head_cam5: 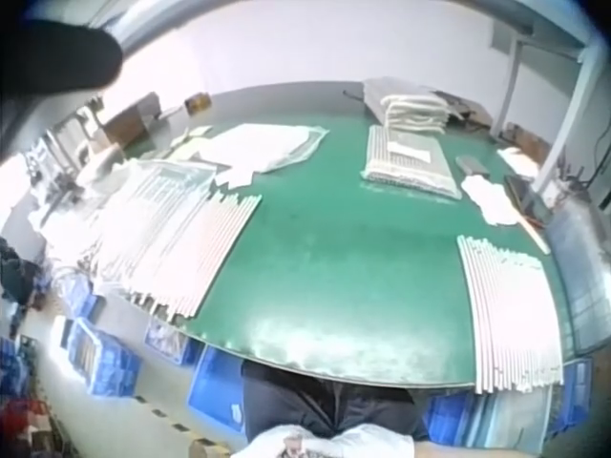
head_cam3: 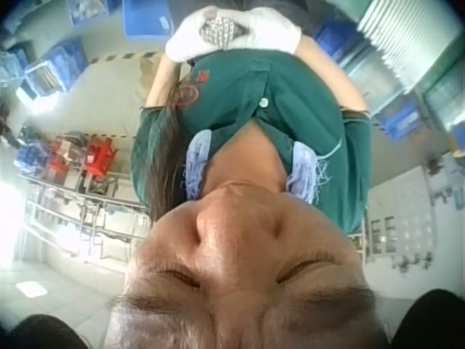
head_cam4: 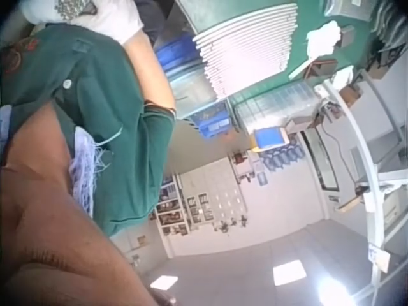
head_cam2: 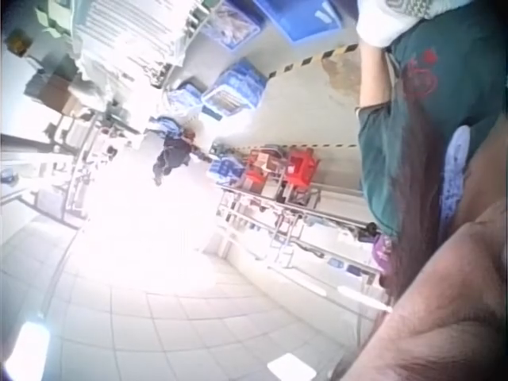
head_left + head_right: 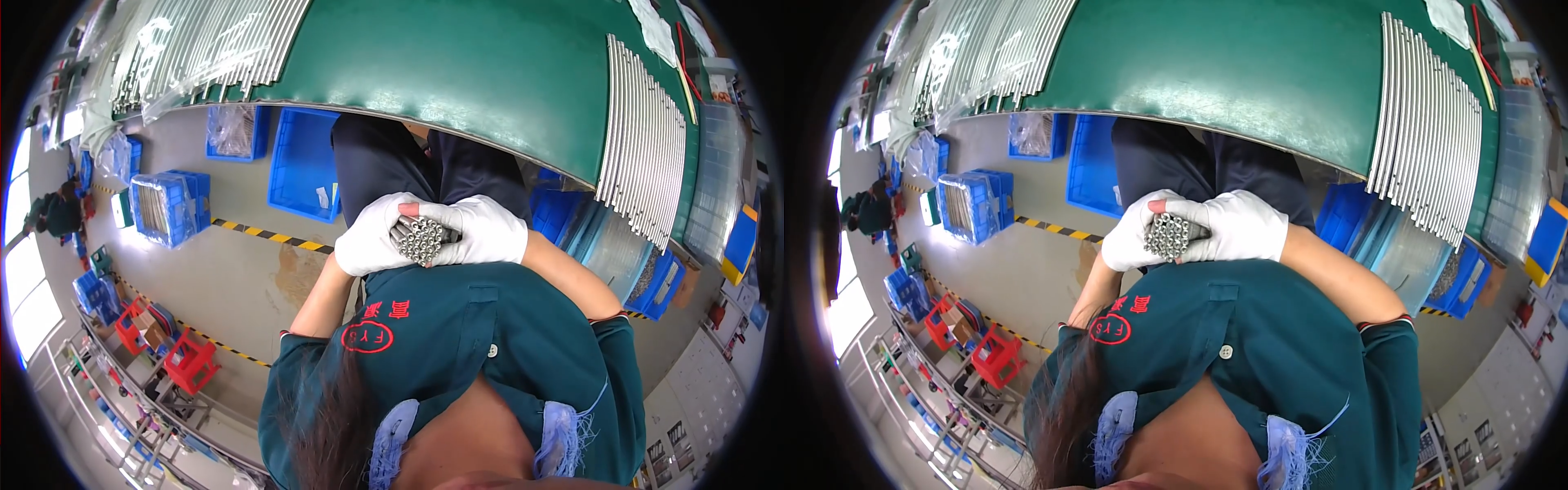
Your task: Bagging bundles of thin metal rods on an assembly line.
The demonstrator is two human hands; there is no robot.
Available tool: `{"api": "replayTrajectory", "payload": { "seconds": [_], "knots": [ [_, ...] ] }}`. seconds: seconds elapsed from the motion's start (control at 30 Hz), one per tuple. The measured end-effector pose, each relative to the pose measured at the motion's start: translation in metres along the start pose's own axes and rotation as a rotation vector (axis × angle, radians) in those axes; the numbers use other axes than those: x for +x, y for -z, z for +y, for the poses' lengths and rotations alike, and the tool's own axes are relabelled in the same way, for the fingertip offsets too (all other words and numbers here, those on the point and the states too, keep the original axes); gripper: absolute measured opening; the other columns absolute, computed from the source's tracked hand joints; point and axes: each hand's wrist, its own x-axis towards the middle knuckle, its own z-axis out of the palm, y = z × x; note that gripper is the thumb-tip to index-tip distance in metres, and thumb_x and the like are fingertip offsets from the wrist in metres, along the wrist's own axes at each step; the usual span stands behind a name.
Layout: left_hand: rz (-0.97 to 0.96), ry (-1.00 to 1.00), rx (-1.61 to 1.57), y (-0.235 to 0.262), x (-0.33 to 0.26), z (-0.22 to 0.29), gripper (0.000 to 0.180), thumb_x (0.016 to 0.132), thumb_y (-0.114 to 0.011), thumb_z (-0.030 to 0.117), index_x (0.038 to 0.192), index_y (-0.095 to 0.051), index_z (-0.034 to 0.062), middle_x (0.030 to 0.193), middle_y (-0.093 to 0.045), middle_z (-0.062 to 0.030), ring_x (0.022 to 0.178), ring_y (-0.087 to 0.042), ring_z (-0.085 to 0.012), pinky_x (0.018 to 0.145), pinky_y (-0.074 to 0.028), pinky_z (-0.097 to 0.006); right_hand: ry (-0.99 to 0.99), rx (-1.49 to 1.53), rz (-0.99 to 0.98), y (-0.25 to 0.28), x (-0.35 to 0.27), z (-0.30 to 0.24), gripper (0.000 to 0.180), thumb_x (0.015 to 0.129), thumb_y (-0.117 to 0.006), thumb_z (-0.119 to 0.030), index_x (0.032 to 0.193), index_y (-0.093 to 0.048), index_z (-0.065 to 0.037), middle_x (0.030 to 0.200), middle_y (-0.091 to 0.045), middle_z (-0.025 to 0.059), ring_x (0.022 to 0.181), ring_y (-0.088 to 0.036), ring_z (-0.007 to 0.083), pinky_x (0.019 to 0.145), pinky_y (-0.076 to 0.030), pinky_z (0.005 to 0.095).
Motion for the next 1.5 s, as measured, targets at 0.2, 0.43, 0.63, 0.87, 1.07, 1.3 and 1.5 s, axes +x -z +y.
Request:
{"api": "replayTrajectory", "payload": {
  "seconds": [0.2, 0.43, 0.63, 0.87, 1.07, 1.3, 1.5],
  "knots": [
    [-0.007, -0.09, 0.213, -0.007, 0.001, 0.004, 0.042, 0.059, -0.077, 0.023, 0.094, -0.059, 0.0078, 0.084, -0.06, -0.0103, 0.079, -0.058, -0.0321, 0.072, -0.046, -0.038, 0.058, -0.08, -0.054, 0.003, -0.001, 0.001, 0.061, 0.076, -0.06, -0.052, 0.13, -0.041, -0.031, 0.065, -0.06, 0.0165, 0.061, -0.059, 0.0365, 0.057, -0.046, 0.0451],
    [-0.015, -0.151, 0.235, -0.014, 0.0, -0.012, 0.036, 0.062, -0.076, 0.021, 0.091, -0.057, 0.0082, 0.084, -0.061, -0.0104, 0.079, -0.059, -0.0307, 0.071, -0.046, -0.038, 0.077, -0.064, -0.067, 0.009, -0.002, -0.001, 0.058, 0.076, -0.06, -0.049, 0.128, -0.042, -0.031, 0.067, -0.061, 0.0135, 0.063, -0.06, 0.0351, 0.057, -0.046, 0.0445],
    [0.003, -0.153, 0.262, -0.012, 0.003, 0.002, 0.038, 0.061, -0.077, 0.021, 0.09, -0.057, 0.0068, 0.083, -0.062, -0.011, 0.078, -0.059, -0.0313, 0.07, -0.046, -0.039, 0.137, -0.068, 0.012, 0.007, -0.003, -0.002, 0.06, 0.068, -0.072, -0.035, 0.123, -0.05, -0.023, 0.069, -0.061, 0.011, 0.063, -0.059, 0.0332, 0.054, -0.044, 0.0405],
    [0.272, -0.047, -0.055, -0.02, -0.005, -0.015, 0.047, 0.055, -0.079, 0.015, 0.095, -0.058, 0.0027, 0.096, -0.061, -0.0151, 0.088, -0.06, -0.0336, 0.081, -0.047, -0.039, -0.025, 0.005, 0.04, 0.004, -0.005, -0.004, 0.073, 0.073, -0.062, -0.054, 0.134, -0.037, -0.022, 0.091, -0.062, 0.0198, 0.084, -0.059, 0.038, 0.073, -0.046, 0.0442],
    [0.524, -0.025, -0.046, -0.015, 0.013, -0.02, 0.035, 0.069, -0.072, 0.002, 0.1, -0.056, -0.0009, 0.089, -0.062, -0.0043, 0.079, -0.06, -0.0105, 0.074, -0.049, -0.025, -0.139, 0.424, 0.132, 0.007, -0.019, -0.017, 0.082, 0.075, -0.071, -0.025, 0.141, -0.026, -0.009, 0.112, -0.06, 0.0129, 0.094, -0.06, 0.0237, 0.088, -0.045, 0.0331],
    [0.777, -0.001, -1.072, 0.021, 0.006, -0.033, 0.024, 0.078, -0.059, 0.008, 0.097, -0.046, 0.0033, 0.065, -0.046, -0.004, 0.057, -0.048, -0.0166, 0.059, -0.048, -0.037, -0.204, 0.847, 0.249, 0.007, -0.055, -0.008, 0.049, 0.088, -0.057, -0.013, 0.133, -0.041, -0.003, 0.101, -0.061, 0.01, 0.091, -0.056, 0.013, 0.085, -0.045, 0.0271],
    [0.569, -0.414, -1.356, 0.041, 0.021, 0.038, 0.027, 0.079, -0.061, 0.02, 0.099, -0.05, 0.0057, 0.063, -0.038, 0.001, 0.057, -0.043, -0.0134, 0.06, -0.041, -0.032, -0.262, 0.792, 0.314, 0.017, -0.064, -0.029, 0.042, 0.087, -0.058, -0.015, 0.123, -0.048, 0.005, 0.099, -0.063, 0.0104, 0.093, -0.058, 0.014, 0.086, -0.044, 0.0271]
  ]
}}
